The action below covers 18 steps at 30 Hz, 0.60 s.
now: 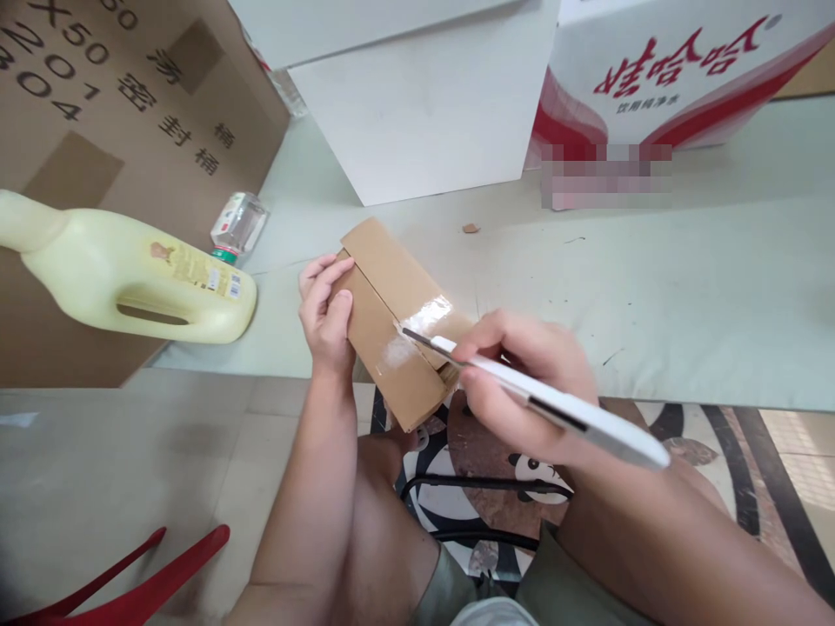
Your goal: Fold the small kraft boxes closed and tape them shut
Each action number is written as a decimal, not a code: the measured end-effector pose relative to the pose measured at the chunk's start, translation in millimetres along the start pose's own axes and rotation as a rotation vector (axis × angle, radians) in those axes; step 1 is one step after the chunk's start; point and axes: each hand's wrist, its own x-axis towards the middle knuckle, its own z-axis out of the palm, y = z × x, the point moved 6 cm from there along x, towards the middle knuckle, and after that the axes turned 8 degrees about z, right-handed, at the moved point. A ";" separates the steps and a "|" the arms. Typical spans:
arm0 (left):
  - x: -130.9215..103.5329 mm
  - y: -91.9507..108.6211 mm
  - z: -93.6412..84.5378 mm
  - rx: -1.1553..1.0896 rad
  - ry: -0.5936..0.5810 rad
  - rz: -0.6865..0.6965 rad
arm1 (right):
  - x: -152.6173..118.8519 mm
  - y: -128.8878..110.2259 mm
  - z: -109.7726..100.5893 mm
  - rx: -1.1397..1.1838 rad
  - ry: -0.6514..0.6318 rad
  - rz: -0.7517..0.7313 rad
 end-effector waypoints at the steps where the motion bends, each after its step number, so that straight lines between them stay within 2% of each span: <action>1: -0.2 0.1 -0.2 -0.005 0.002 0.006 | -1.4 -2.1 2.2 -0.068 -0.023 -0.024; 10: -1.3 2.8 0.0 -0.005 0.000 0.020 | 2.6 -17.1 18.7 -0.384 -0.015 -0.065; 14: -0.2 3.1 1.6 -0.014 -0.007 0.002 | 2.9 -19.4 24.5 -0.402 -0.015 -0.041; 18: 1.0 3.4 2.0 -0.013 -0.002 0.010 | -0.3 -21.4 17.2 -0.417 0.052 -0.056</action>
